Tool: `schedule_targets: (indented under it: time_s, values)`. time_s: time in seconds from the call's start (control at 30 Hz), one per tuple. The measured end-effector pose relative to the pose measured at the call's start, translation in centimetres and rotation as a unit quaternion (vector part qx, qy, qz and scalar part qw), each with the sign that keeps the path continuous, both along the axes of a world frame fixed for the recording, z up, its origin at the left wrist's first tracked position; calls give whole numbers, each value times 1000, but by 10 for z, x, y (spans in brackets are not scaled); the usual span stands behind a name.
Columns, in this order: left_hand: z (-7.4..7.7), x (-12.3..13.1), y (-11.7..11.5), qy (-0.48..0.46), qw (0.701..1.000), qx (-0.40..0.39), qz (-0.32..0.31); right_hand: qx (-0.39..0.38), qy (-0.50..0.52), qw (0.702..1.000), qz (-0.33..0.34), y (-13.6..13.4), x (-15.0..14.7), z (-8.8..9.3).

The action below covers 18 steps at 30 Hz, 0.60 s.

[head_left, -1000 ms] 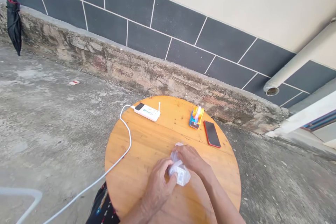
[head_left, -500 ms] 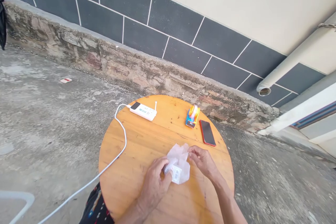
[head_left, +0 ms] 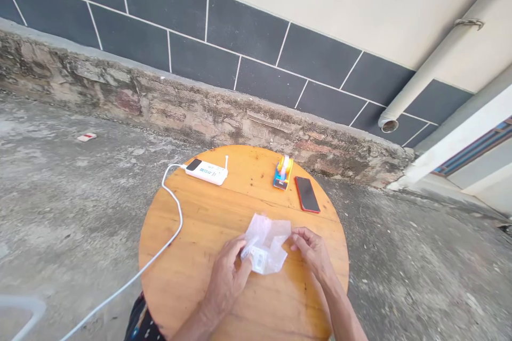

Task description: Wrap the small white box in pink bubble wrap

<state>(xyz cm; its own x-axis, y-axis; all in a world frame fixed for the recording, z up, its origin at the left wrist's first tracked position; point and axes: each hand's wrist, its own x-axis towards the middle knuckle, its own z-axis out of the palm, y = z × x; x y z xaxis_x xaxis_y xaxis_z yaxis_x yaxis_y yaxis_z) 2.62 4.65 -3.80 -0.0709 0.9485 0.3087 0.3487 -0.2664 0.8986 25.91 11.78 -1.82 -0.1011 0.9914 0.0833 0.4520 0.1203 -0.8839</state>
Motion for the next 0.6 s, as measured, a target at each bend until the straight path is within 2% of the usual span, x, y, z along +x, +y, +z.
schedule_targets:
  time_s: [0.13,0.23,0.37,0.5,0.6]
  values:
    - [0,0,-1,-16,1000,5,-2,-6,15,1000,4,-15,0,9]
    - [0,-1,-3,-19,1000,1,4,-16,17,999,31,-32,-3,17]
    - [7,-1,-2,-8,999,-34,16,-21,-45,996,77,-55,-12,26]
    - [20,0,9,27,996,-79,43,1,-88,991,98,-66,-20,24]
    - [24,-1,21,39,994,-92,35,15,-98,988,117,-67,-24,17]
